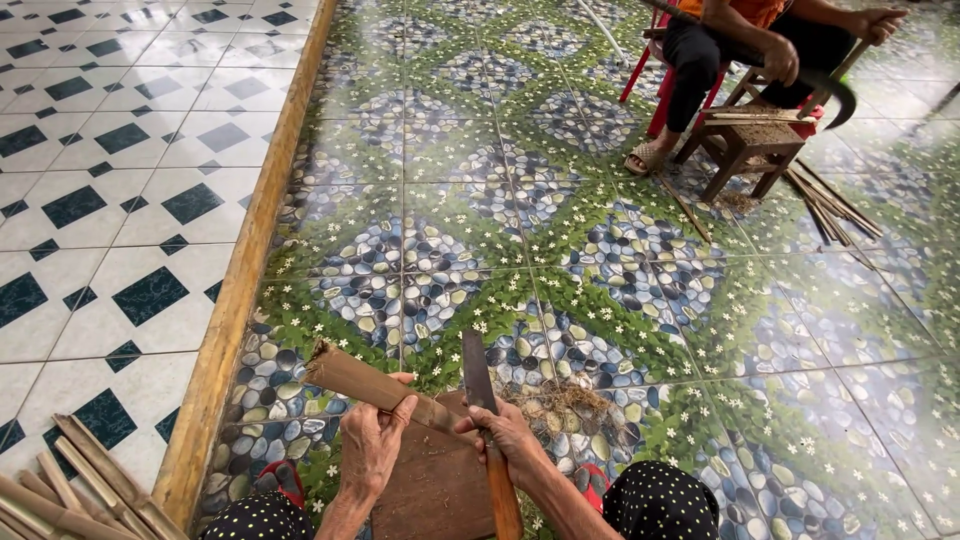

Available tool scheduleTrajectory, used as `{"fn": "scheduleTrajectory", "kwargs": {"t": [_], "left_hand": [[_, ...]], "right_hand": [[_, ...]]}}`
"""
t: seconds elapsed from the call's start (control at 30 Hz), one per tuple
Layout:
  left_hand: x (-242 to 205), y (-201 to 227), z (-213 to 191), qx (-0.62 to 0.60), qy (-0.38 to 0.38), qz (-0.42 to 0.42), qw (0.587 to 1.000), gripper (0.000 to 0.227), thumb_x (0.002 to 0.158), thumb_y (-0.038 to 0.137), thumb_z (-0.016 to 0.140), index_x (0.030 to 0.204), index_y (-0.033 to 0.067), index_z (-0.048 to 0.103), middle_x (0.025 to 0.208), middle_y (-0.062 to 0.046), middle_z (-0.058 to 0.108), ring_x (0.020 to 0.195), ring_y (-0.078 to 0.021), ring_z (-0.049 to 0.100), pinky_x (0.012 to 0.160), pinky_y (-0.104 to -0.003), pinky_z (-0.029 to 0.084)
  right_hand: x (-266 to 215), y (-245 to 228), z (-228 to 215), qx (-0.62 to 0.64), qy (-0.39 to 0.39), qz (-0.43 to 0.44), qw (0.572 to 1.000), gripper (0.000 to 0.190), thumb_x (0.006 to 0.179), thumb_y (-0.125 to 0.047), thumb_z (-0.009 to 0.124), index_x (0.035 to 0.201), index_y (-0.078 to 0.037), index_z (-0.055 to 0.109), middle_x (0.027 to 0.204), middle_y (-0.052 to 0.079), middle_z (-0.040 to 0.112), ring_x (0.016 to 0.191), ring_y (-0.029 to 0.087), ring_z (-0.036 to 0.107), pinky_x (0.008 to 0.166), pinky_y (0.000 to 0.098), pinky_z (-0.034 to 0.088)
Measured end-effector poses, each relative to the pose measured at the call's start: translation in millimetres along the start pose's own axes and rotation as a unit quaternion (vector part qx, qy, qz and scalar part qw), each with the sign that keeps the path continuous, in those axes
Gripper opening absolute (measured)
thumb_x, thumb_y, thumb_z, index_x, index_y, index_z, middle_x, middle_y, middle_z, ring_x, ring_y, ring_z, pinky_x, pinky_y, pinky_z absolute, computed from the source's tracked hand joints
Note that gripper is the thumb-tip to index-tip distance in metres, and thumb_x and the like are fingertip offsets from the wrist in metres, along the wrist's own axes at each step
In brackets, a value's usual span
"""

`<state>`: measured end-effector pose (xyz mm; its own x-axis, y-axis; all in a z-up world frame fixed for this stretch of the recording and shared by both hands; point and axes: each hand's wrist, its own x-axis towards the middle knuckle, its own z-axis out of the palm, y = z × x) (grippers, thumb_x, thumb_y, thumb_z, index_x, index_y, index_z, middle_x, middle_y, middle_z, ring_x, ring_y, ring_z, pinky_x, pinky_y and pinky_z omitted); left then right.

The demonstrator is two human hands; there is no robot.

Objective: Shaving and shaping bamboo strips using a large knife over a wooden block on the floor.

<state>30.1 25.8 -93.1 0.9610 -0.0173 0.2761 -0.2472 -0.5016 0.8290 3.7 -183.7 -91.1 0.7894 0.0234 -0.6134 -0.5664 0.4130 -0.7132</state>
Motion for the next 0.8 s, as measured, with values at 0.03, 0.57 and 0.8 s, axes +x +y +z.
{"fn": "scheduleTrajectory", "kwargs": {"t": [0.03,0.57,0.8], "left_hand": [[1,-1,0,0.000,0.002,-0.001,1.000,0.026,0.093,0.025,0.072,0.118,0.0190,0.077,0.066,0.005,0.061,0.052,-0.0084,0.047,0.050,-0.027,0.045],[-18,24,-36,-0.123,0.039,-0.088,0.988,0.021,0.096,0.023,0.074,0.110,0.0074,0.074,0.092,-0.013,0.075,0.071,-0.0235,0.078,0.065,-0.034,0.068],[-7,48,-42,-0.168,0.067,-0.046,0.982,0.019,0.096,0.013,0.074,0.102,-0.0049,0.071,0.059,-0.003,0.041,0.051,-0.0206,0.064,0.070,-0.045,0.072]], "right_hand": [[0,0,0,-0.002,-0.001,0.000,1.000,0.023,0.102,-0.012,0.062,0.121,-0.002,0.052,0.088,0.015,0.076,0.049,0.010,0.053,0.039,0.0243,0.046],[48,76,-57,-0.140,0.041,-0.058,0.988,0.027,0.104,-0.025,0.055,0.113,0.001,0.057,0.088,0.022,0.071,0.050,0.022,0.062,0.037,0.0357,0.055],[30,48,-52,-0.130,0.068,-0.063,0.987,0.020,0.105,-0.016,0.052,0.115,0.001,0.052,0.085,0.024,0.069,0.051,0.020,0.060,0.038,0.0336,0.055]]}}
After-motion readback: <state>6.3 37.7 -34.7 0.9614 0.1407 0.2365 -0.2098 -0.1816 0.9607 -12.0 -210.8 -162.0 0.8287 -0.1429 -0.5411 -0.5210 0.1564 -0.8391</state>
